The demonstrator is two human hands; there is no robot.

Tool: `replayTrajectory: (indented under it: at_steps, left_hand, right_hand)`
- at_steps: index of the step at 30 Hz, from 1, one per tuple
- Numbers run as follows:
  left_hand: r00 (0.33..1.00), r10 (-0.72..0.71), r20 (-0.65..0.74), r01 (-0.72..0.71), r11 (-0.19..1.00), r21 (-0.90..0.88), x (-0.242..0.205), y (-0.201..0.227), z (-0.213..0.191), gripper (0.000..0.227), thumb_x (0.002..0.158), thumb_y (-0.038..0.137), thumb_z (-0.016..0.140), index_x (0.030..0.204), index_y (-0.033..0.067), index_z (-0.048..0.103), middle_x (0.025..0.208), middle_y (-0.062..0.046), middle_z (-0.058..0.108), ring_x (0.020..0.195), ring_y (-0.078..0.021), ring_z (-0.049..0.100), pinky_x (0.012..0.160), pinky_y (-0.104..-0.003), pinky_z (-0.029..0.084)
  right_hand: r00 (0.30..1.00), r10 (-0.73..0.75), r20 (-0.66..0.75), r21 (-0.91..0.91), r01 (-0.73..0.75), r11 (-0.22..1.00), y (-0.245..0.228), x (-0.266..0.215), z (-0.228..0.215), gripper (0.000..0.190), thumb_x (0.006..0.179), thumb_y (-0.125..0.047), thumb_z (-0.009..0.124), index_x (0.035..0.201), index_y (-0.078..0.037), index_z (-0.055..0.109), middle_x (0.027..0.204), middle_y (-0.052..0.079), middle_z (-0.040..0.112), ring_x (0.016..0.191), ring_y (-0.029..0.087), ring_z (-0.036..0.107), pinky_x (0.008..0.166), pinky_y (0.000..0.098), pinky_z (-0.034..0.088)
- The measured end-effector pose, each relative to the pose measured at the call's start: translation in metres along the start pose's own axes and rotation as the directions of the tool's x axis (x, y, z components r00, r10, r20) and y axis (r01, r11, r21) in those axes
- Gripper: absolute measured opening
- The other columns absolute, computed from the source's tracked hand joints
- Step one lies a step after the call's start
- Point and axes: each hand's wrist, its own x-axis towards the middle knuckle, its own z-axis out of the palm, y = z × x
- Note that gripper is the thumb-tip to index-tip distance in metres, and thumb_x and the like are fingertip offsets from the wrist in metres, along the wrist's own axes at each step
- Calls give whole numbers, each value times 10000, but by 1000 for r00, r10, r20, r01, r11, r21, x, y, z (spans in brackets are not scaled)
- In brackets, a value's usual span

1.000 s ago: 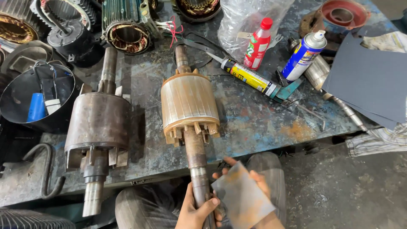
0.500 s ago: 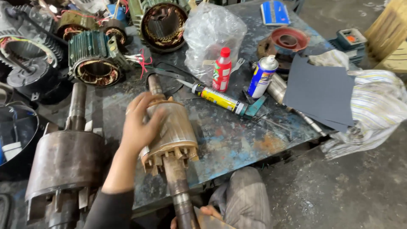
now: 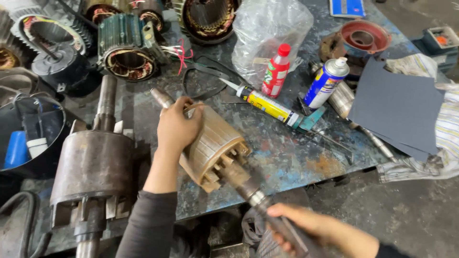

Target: The person sands the cylindrical surface of a motor rotor using a piece of sandpaper. They rotate the rotor with one hand while applying pressure with the sandpaper in the other, working around the circumference of the part.

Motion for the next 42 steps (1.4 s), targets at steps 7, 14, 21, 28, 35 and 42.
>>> replayTrajectory:
  at_steps: [7, 14, 21, 28, 35, 42]
  left_hand:
    - [921, -179, -345, 135, 980, -147, -71, -26, 8, 308, 992, 366, 579, 1104, 88, 509, 1078, -115, 643, 1026, -433, 602, 865, -573, 444]
    - [878, -127, -462, 52, 984, -172, -81, -20, 13, 375, 1004, 372, 568, 1276, 113, 570, 1246, -49, 667, 1155, -365, 618, 942, -557, 412]
    - [870, 143, -472, -125, 990, 70, -56, -14, 4, 351, 883, 224, 618, 1211, 162, 727, 1295, -68, 688, 1211, -381, 586, 986, -634, 423]
    - [935, 188, -301, -184, 982, 40, -47, 8, -5, 271, 883, 299, 563, 1008, 184, 774, 1126, 45, 805, 1161, -282, 666, 902, -521, 420]
    - [901, 238, -362, -237, 970, 48, -45, 3, 1, 291, 912, 289, 587, 1041, 136, 799, 1125, 6, 809, 1171, -288, 683, 910, -533, 447]
    - [948, 105, -300, -84, 993, 81, -43, 0, 10, 284, 886, 414, 580, 1038, 282, 779, 1095, 59, 796, 1131, -257, 723, 962, -425, 443]
  right_hand:
    - [929, -182, -321, -859, -205, 469, -139, -55, -11, 535, 1015, -502, 623, 765, -38, 714, 722, 113, 730, 541, 229, 627, 619, 347, 531]
    - [592, -769, -240, -879, -469, -87, -106, -86, -2, 617, 806, -574, 728, 1342, -281, 639, 1421, -64, 660, 1333, 207, 613, 1071, 448, 528]
    - [189, -663, 724, -679, 32, -733, -132, -57, 69, 828, 814, -417, 787, 1398, 22, 398, 1321, 254, 481, 1255, 395, 476, 1102, 523, 451]
    - [55, -541, 839, -520, 369, -770, -182, 16, 120, 752, 846, -377, 929, 1127, -73, 302, 1410, 249, 332, 1510, 483, 363, 1204, 606, 426]
    - [220, -648, 730, -670, 39, -741, -167, -2, 104, 539, 893, -566, 797, 1084, -130, 544, 1399, 183, 427, 1489, 494, 384, 1148, 720, 324]
    - [300, -750, 590, -807, 178, -563, -164, -9, 82, 522, 866, -544, 819, 1185, -166, 652, 1507, 144, 643, 1437, 455, 531, 1113, 640, 407]
